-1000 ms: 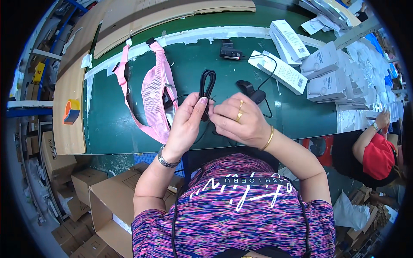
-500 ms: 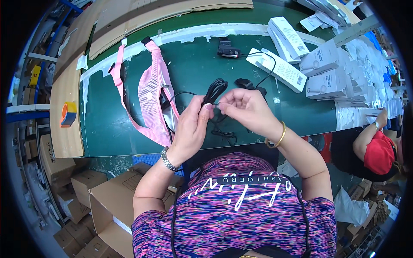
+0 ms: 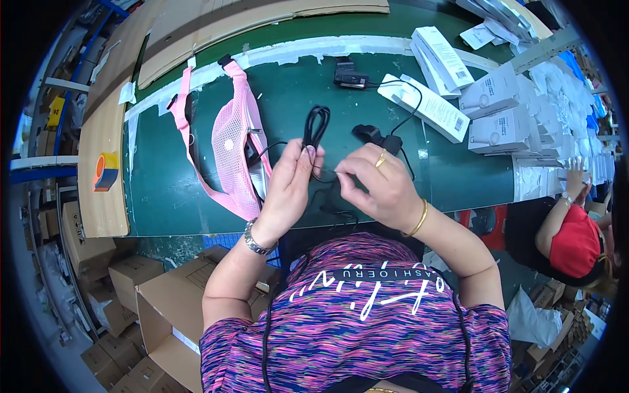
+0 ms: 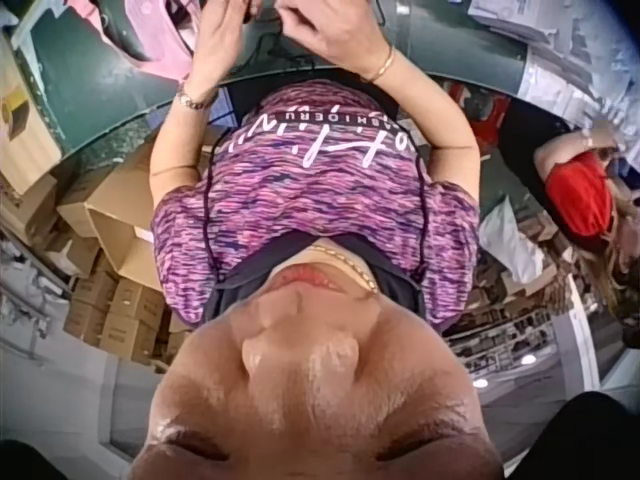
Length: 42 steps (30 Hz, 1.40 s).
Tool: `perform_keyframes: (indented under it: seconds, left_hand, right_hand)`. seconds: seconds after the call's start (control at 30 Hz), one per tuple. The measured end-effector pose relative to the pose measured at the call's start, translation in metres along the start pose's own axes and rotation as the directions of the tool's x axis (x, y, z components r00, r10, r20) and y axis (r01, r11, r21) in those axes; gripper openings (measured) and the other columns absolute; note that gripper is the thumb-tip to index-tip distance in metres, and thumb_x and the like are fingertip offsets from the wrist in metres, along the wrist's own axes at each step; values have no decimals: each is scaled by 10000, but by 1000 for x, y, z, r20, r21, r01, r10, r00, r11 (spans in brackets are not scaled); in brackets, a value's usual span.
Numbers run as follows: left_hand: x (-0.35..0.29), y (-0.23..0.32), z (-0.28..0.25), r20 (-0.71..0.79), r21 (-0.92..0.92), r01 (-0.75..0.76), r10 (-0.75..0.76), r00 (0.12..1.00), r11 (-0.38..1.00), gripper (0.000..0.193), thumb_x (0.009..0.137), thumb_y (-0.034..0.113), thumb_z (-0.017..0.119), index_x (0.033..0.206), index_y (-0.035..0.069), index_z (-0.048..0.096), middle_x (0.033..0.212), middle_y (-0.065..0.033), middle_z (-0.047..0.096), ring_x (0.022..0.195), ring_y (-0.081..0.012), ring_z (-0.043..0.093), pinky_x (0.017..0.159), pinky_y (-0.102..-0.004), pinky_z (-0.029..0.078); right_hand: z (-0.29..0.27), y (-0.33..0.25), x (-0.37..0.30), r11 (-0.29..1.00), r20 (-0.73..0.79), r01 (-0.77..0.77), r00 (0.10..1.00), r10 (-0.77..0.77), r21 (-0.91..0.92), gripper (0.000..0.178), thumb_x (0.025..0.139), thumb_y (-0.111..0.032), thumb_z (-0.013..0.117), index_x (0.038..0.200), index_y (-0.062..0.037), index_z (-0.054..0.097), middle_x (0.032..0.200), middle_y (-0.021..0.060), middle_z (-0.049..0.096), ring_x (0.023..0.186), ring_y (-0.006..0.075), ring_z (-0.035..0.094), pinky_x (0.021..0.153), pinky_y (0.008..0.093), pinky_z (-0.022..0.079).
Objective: Packaging electronic accessories, including cables and power adapters, into small pink pouches.
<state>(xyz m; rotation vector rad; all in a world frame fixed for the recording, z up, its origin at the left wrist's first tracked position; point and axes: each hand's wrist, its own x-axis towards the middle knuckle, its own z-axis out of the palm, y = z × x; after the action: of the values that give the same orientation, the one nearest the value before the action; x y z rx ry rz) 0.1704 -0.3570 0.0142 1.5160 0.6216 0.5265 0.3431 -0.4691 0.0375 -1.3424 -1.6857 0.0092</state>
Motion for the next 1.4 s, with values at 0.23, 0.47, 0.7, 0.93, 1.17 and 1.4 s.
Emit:
perform_keyframes:
  seconds: [0.23,0.47,0.7,0.93,1.17,1.4]
  left_hand:
    - [2,16,-7,105,360,52,-95,990,932,220,1145,176,475,1209,10,603,820,8,590,749,-101,542,710,-283,467]
    - [4,20,-9,63,113,183,-191,980,977,224,1138,168,493,1209,-3,618,931,-45,710,834,-110,651,716,-243,508]
    - [16,27,11,-112,-189,48,-70,991,981,247,1123,196,549,1200,-19,643,868,-20,677,772,-69,615,673,-232,498]
    - [16,28,-6,-109,147,-85,101,989,985,261,1119,194,562,1175,-28,687,887,-20,688,745,-57,583,680,-225,490]
    - [0,45,-62,-122,-30,92,-95,988,995,224,1106,169,585,1149,-16,704,977,-47,736,731,-47,552,717,-223,487]
    - [6,72,-44,-304,-250,-262,181,935,932,174,1090,150,616,1115,0,700,1050,-82,757,780,-49,609,694,-207,487]
  right_hand:
    - [-24,-1,18,907,5,-385,921,390,171,79,916,38,703,971,8,656,990,98,695,790,141,666,626,298,541]
    - [-33,47,30,609,-194,-311,760,621,729,43,1030,-21,566,991,-5,574,1171,191,721,931,206,759,690,328,636]
    - [-30,-3,10,482,199,-623,715,670,616,55,1077,-58,499,1051,-10,500,1189,218,722,930,211,772,663,324,643]
    - [-32,5,5,407,287,-736,616,733,541,103,1099,-125,522,1063,-30,501,953,105,709,707,134,684,548,250,528]
    - [-53,83,-17,755,-274,-619,781,562,-215,109,1053,-140,587,1032,-53,525,817,122,668,653,207,668,549,342,508]
    - [-48,72,-11,676,-23,-317,914,405,-665,135,972,-97,664,1039,-41,562,793,199,630,716,381,669,610,467,533]
